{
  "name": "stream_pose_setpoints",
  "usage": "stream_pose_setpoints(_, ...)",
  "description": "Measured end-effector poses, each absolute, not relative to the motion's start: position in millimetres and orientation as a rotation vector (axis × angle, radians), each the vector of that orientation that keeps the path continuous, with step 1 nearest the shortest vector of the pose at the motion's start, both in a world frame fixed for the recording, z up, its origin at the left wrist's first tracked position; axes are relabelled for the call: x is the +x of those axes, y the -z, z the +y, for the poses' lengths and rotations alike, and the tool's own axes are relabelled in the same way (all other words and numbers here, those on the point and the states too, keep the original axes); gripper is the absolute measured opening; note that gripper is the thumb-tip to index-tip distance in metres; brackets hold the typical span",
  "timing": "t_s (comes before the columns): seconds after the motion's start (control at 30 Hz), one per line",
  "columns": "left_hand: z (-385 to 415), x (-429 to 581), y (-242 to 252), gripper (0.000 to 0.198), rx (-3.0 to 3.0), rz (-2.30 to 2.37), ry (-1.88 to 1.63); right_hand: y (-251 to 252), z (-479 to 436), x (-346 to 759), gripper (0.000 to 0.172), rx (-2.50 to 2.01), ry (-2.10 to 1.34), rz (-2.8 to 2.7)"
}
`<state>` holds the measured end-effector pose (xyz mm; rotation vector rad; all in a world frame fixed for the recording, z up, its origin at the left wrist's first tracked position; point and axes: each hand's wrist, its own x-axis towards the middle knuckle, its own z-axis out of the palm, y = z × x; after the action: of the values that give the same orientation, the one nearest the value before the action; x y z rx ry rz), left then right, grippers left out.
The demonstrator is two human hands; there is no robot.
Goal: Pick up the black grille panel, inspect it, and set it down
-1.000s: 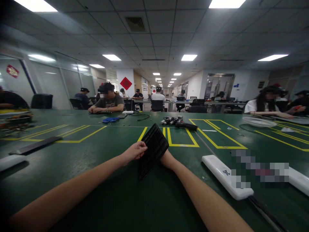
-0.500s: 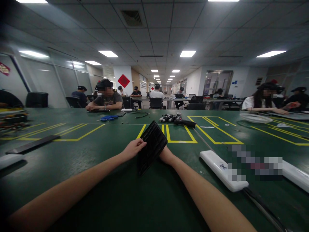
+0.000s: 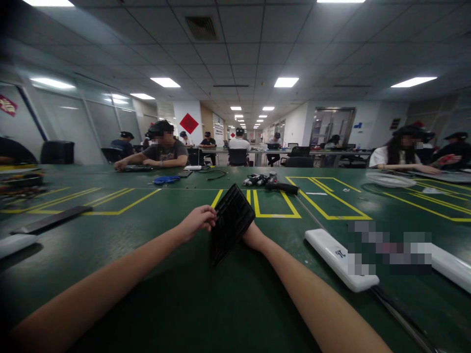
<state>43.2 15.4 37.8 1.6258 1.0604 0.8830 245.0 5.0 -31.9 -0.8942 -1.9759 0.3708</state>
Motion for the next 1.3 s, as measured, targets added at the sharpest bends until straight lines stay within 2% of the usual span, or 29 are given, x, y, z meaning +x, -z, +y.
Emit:
stream_pose_setpoints(0.1, 16, 43, -36, 0.017, 1.347, 1.032, -0.811, 30, 4, 246, 0.035, -0.883, -0.373, -1.975)
stream_pose_setpoints(0.23, 19, 42, -29, 0.044, 1.689, 1.089, -0.673, 26, 1, 242, 0.038, -0.833, -0.41, -1.954)
stream_pose_setpoints(0.3, 21, 42, -24, 0.052, 1.91, 1.11, -0.656, 25, 0, 239, 0.037, -0.815, -0.413, -1.959)
stream_pose_setpoints(0.47, 26, 44, -19, 0.034, 2.394, 1.215, -0.798, 24, 3, 232, 0.031, -0.863, -0.391, -1.974)
stream_pose_setpoints(0.57, 31, 40, -28, 0.032, 2.488, 1.327, -0.845, 19, 8, 238, 0.029, -0.961, -0.305, -2.004)
stream_pose_setpoints(0.73, 57, -4, -54, 0.04, 2.36, 1.931, -0.738, 6, 15, 282, 0.034, -1.675, 0.073, -1.937)
stream_pose_setpoints(0.9, 83, -72, -60, 0.056, 2.042, 2.484, -0.436, 8, 12, 327, 0.034, -2.001, 0.196, -1.718)
stream_pose_setpoints(1.1, 90, -111, -54, 0.051, 1.878, 2.55, -0.312, 18, 11, 333, 0.032, -2.148, 0.257, -1.708)
stream_pose_setpoints(1.3, 80, -76, -51, 0.037, 2.302, 2.367, -0.619, 15, 9, 309, 0.04, -2.087, 0.481, -1.743)
